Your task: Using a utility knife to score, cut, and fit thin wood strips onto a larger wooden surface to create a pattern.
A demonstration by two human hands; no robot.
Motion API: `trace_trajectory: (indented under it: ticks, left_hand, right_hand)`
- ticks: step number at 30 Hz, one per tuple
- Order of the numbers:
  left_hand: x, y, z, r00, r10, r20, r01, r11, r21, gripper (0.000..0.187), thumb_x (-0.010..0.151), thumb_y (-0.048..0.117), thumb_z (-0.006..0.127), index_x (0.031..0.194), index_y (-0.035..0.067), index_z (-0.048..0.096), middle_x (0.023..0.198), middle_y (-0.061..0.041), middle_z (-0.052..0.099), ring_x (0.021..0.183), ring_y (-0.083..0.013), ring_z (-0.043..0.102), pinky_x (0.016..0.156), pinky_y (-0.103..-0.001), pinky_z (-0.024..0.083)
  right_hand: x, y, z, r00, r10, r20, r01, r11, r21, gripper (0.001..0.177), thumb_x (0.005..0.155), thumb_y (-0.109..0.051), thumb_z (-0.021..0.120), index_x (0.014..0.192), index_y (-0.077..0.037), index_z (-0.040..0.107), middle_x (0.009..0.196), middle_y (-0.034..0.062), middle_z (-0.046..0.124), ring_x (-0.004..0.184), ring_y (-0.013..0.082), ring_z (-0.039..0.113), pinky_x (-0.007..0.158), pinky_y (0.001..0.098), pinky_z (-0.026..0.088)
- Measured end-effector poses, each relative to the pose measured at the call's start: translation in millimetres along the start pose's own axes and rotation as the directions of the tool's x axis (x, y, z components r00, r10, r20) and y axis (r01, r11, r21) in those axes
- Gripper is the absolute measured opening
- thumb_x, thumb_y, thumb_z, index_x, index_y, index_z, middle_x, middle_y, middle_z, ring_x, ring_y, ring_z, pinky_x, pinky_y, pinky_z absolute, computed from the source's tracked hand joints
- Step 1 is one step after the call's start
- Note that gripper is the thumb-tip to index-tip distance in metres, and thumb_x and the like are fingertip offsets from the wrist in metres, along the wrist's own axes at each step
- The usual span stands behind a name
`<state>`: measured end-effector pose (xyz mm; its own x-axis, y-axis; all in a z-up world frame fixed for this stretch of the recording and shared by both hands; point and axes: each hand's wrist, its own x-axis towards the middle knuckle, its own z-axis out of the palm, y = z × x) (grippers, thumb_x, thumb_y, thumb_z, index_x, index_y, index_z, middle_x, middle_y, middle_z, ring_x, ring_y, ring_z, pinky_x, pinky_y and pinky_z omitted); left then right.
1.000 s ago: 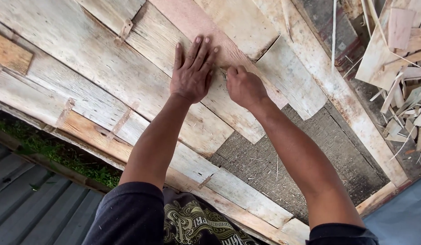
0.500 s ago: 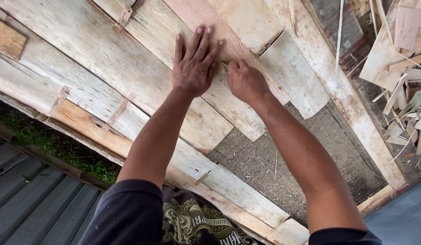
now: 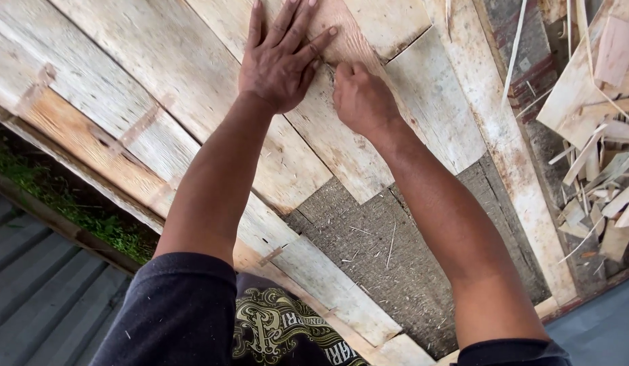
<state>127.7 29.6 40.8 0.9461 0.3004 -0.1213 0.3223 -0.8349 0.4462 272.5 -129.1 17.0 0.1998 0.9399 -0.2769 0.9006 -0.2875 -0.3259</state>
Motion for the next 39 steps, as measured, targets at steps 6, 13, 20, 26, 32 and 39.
trace_trajectory:
  ticks: [6,13,20,26,32,39]
  left_hand:
    - [-1,2,4,0.999,-0.035,-0.012,0.035,0.999,-0.004,0.054,0.112,0.047,0.029,0.164,0.036,0.03,0.171,-0.008,0.02,0.157,-0.0359,0.014,0.121,-0.066,0.002]
    - [3,3,3,0.994,-0.088,0.057,0.085,0.995,0.051,0.055,0.11,0.051,0.025,0.164,0.039,0.022,0.172,-0.006,0.017,0.156,-0.0355,0.015,0.12,-0.065,0.005]
    - [1,-1,10,0.999,-0.05,0.006,0.049,0.997,0.06,0.054,0.111,0.049,0.028,0.164,0.038,0.025,0.171,-0.007,0.021,0.155,-0.0363,0.019,0.119,-0.066,0.008]
    - [0,-6,23,0.995,0.006,-0.099,0.006,0.993,0.118,0.052,0.112,0.047,0.033,0.163,0.035,0.033,0.164,-0.011,0.037,0.145,-0.0376,0.036,0.113,-0.065,0.018]
    - [-2,-13,31,0.971,0.091,-0.223,-0.029,0.964,0.266,0.05,0.115,0.047,0.035,0.164,0.035,0.037,0.148,-0.006,0.055,0.125,-0.03,0.05,0.102,-0.052,0.031]
    - [-2,-17,40,0.964,0.1,-0.247,-0.023,0.955,0.297,0.052,0.113,0.048,0.04,0.164,0.037,0.037,0.142,-0.002,0.059,0.121,-0.0245,0.052,0.096,-0.046,0.035]
  right_hand:
    - [1,-5,2,0.999,0.052,-0.013,-0.052,0.999,0.006,0.016,0.101,-0.01,0.065,0.106,0.001,0.054,0.094,0.02,0.061,0.062,0.0254,0.065,0.046,0.0344,0.058]
    - [5,-6,-7,0.999,0.037,0.026,-0.037,0.999,0.011,0.021,0.107,-0.012,0.056,0.117,0.006,0.055,0.097,0.0207,0.062,0.064,0.0249,0.065,0.047,0.0321,0.058]
    - [5,-12,-4,0.996,0.081,0.035,-0.08,0.996,-0.036,0.019,0.105,-0.013,0.059,0.111,0.005,0.056,0.098,0.0232,0.062,0.068,0.0314,0.068,0.051,0.0392,0.06]
    - [1,-14,-10,0.987,0.131,0.097,-0.126,0.991,-0.054,0.024,0.105,-0.014,0.061,0.115,0.007,0.057,0.096,0.0235,0.066,0.069,0.0313,0.07,0.051,0.039,0.06]
    - [-5,-5,-6,0.994,0.082,0.068,-0.075,0.992,-0.103,0.023,0.103,-0.012,0.06,0.115,0.008,0.057,0.095,0.0237,0.068,0.07,0.0336,0.07,0.051,0.042,0.06]
    - [-16,2,-2,0.99,0.099,0.104,-0.088,0.99,-0.106,0.036,0.105,-0.015,0.06,0.124,0.014,0.053,0.093,0.0246,0.068,0.067,0.0308,0.07,0.049,0.0387,0.061]
